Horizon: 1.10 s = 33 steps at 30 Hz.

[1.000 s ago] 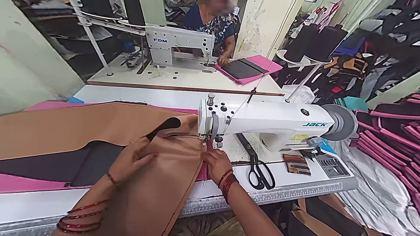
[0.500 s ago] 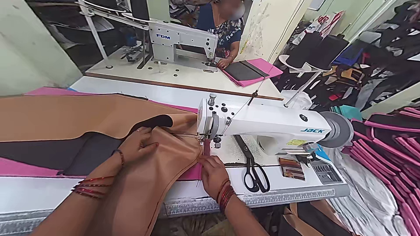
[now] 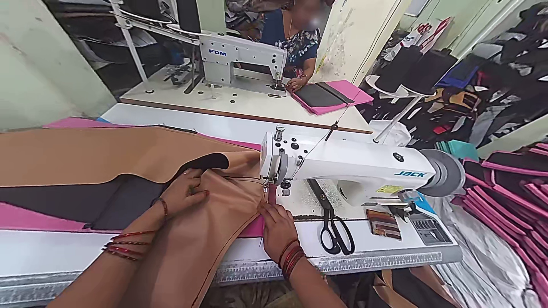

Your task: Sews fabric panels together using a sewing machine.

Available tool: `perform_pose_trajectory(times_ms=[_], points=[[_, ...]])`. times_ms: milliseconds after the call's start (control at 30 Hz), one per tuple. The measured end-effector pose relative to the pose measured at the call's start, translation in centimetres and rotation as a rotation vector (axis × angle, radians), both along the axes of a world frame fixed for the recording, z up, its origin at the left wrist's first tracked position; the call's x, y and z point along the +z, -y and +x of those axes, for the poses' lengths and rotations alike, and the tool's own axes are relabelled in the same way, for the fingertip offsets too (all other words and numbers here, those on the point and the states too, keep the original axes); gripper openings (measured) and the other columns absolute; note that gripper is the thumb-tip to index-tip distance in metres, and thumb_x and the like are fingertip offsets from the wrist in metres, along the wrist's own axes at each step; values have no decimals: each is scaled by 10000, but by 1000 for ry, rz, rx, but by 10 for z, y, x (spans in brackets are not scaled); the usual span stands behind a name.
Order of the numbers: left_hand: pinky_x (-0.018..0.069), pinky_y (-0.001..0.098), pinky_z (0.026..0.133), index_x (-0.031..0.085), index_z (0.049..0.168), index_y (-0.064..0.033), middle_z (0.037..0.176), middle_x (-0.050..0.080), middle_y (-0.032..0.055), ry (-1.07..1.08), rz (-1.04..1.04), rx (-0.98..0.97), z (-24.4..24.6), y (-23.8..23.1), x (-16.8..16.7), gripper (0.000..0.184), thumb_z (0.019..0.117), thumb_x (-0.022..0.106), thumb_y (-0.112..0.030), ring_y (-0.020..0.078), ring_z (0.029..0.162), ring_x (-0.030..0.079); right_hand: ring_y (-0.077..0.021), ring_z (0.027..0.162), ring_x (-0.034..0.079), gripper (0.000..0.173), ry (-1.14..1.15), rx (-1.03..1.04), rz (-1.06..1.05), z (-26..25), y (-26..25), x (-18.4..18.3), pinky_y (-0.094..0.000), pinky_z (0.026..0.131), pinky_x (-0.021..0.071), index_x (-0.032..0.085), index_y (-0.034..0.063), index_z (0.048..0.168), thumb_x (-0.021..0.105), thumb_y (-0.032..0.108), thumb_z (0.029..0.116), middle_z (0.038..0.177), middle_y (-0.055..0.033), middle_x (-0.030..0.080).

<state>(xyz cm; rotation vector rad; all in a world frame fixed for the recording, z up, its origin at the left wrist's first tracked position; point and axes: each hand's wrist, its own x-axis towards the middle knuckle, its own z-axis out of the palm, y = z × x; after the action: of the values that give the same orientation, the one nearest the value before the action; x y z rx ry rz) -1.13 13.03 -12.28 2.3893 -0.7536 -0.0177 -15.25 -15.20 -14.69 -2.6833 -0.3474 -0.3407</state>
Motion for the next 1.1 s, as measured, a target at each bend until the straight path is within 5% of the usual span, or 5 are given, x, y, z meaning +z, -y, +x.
perform_pose_trajectory(times_ms=[200,767,900,1100], points=[[331,638,1127,704,1008,153,1280,592,369,-66,13,62,-7,4,3,412,885,650,-236,531,1310,492,-324,1340,565,546,-162,-47,-43,4,-1,7,-540,984,484,653,90,1384,552,-80,875,1499,-39,581],[386,660,1057,689,959,163,1176,623,365,-67,-30,262,-50,24,3,337,920,640,-168,532,1184,570,-340,1384,521,633,-197,-53,22,18,14,9,-582,1028,441,659,122,1382,512,-170,841,1508,-11,571],[385,640,1074,687,961,158,1209,622,358,-78,-20,308,-50,26,5,307,926,662,-146,519,1213,565,-370,1283,609,520,-38,-35,96,16,15,3,-586,978,490,748,84,1244,539,-165,839,1362,-62,685],[385,655,1065,685,999,161,1206,613,372,-94,-6,360,-53,33,7,316,938,649,-148,537,1206,562,-353,1372,533,572,-156,-59,45,19,14,8,-587,1046,441,699,112,1330,523,-152,854,1452,-42,620]])
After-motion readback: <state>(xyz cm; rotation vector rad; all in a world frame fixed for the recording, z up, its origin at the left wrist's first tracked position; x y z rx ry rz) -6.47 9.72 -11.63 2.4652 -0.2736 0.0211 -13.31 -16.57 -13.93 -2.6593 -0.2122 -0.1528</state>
